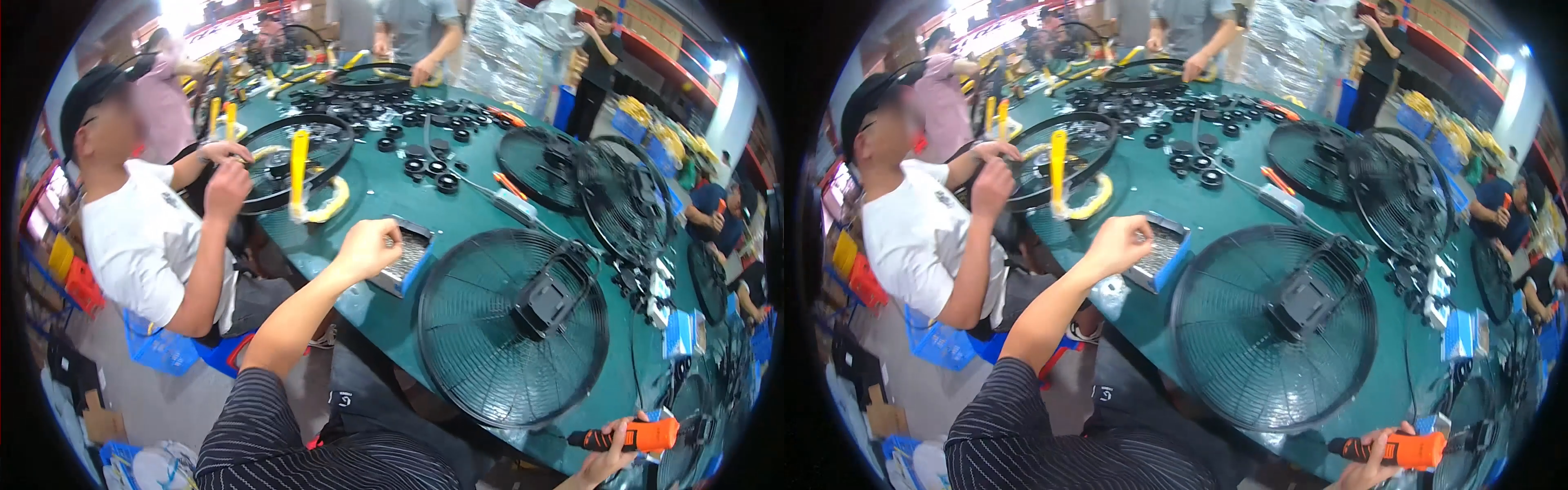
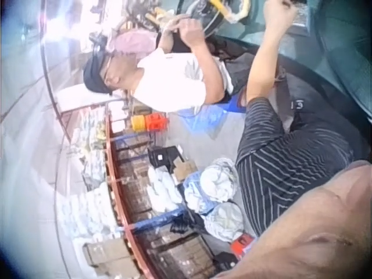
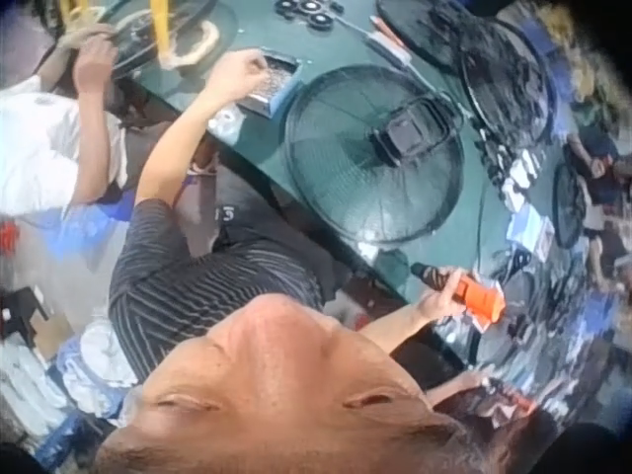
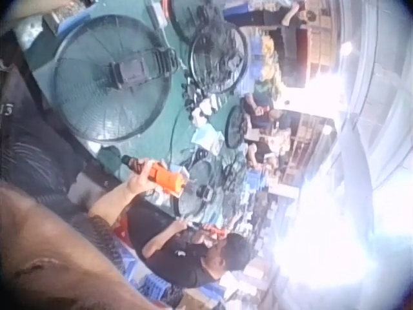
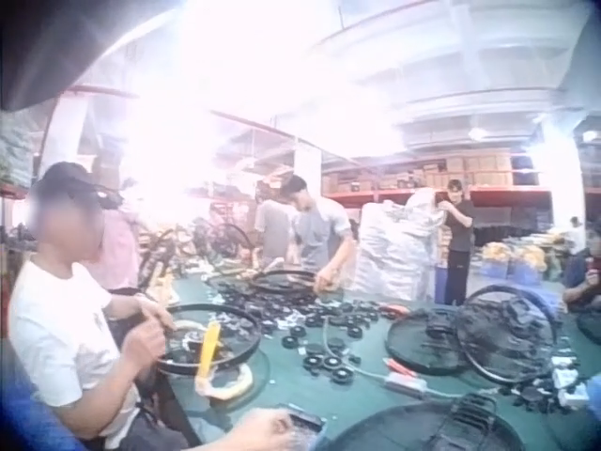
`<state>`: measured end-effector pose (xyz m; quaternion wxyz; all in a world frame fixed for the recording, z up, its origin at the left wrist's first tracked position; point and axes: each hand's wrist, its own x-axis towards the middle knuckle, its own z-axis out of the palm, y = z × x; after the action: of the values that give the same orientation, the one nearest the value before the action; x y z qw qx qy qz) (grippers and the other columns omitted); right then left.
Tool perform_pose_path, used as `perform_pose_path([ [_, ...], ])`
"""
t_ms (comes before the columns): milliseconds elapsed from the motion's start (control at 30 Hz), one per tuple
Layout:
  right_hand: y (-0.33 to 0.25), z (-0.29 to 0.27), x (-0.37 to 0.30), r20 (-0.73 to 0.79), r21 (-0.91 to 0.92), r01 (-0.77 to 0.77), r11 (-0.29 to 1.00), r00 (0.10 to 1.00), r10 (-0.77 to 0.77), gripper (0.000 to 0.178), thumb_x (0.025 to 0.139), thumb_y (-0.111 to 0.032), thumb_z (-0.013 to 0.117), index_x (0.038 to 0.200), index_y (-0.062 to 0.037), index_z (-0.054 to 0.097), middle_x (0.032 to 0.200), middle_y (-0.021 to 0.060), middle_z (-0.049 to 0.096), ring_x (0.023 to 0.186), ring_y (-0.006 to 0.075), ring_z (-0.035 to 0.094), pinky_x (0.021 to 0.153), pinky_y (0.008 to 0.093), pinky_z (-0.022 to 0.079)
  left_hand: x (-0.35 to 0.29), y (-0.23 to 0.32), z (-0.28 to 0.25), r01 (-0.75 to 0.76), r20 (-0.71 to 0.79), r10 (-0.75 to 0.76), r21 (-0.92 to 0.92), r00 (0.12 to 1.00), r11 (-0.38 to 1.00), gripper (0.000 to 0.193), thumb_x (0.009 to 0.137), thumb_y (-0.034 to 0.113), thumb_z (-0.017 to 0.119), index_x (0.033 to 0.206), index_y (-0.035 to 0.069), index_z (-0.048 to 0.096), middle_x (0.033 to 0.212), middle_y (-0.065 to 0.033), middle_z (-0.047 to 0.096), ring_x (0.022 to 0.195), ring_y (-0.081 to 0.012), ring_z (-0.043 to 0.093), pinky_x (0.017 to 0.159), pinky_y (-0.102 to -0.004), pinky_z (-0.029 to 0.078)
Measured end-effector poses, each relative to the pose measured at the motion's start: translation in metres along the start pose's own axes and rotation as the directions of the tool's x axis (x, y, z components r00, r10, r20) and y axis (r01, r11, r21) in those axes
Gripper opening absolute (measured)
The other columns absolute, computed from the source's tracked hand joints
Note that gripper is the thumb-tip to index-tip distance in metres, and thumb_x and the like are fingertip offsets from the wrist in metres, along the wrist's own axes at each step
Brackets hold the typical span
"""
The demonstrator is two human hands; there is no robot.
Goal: Assemble industrial fans by attaching guards and components using a power screwdriver.
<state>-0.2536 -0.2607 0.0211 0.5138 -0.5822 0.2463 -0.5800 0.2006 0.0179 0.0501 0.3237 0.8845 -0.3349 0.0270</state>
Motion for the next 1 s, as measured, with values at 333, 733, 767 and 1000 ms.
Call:
perform_pose_path([
  [333, -0.089, 0.093, -0.030, 0.154, 0.694, 0.020, 0.720, 0.972, -0.175, 0.037, 0.094, -0.013, 0.058, 0.124, -0.0013, 0.040, 0.079, 0.0029, 0.047, 0.059, 0.0111, 0.049, 0.059, 0.0262, 0.041, -0.162, 0.121, 0.083, 0.215, 0.312, 0.418, -0.940, 0.853, 0.265, 0.003, 0.094, -0.003, 0.058, 0.097, -0.002, 0.060, 0.096, -0.0087, 0.062, 0.072, -0.0087, 0.058, 0.060, -0.0224, 0.048],
  [733, -0.075, 0.094, -0.045, 0.192, 0.704, -0.098, 0.704, 0.980, -0.056, 0.043, 0.092, -0.016, 0.061, 0.126, -0.0009, 0.039, 0.081, 0.0040, 0.051, 0.061, 0.0131, 0.056, 0.058, 0.0293, 0.047, -0.191, 0.134, 0.104, 0.380, 0.433, 0.356, -0.900, 0.828, 0.213, 0.008, 0.092, -0.003, 0.062, 0.099, -0.002, 0.060, 0.094, -0.0086, 0.063, 0.073, -0.0082, 0.056, 0.061, -0.0221, 0.045],
  [767, -0.074, 0.091, -0.048, 0.223, 0.690, -0.108, 0.715, 0.972, -0.069, 0.047, 0.095, -0.020, 0.060, 0.131, -0.0019, 0.036, 0.084, 0.0046, 0.053, 0.063, 0.0143, 0.057, 0.060, 0.0300, 0.048, -0.193, 0.133, 0.103, 0.372, 0.434, 0.354, -0.899, 0.828, 0.232, 0.008, 0.091, -0.003, 0.062, 0.099, -0.001, 0.061, 0.094, -0.0082, 0.063, 0.073, -0.0083, 0.056, 0.061, -0.0223, 0.045],
  [1000, -0.072, 0.080, -0.050, 0.211, 0.649, -0.116, 0.752, 0.977, -0.031, 0.044, 0.094, -0.018, 0.062, 0.128, -0.0036, 0.037, 0.082, 0.0041, 0.054, 0.061, 0.0144, 0.058, 0.056, 0.0285, 0.049, -0.195, 0.140, 0.107, 0.354, 0.451, 0.395, -0.887, 0.800, 0.297, 0.008, 0.090, -0.004, 0.063, 0.097, -0.001, 0.062, 0.092, -0.0084, 0.065, 0.072, -0.0093, 0.057, 0.060, -0.0228, 0.045],
])
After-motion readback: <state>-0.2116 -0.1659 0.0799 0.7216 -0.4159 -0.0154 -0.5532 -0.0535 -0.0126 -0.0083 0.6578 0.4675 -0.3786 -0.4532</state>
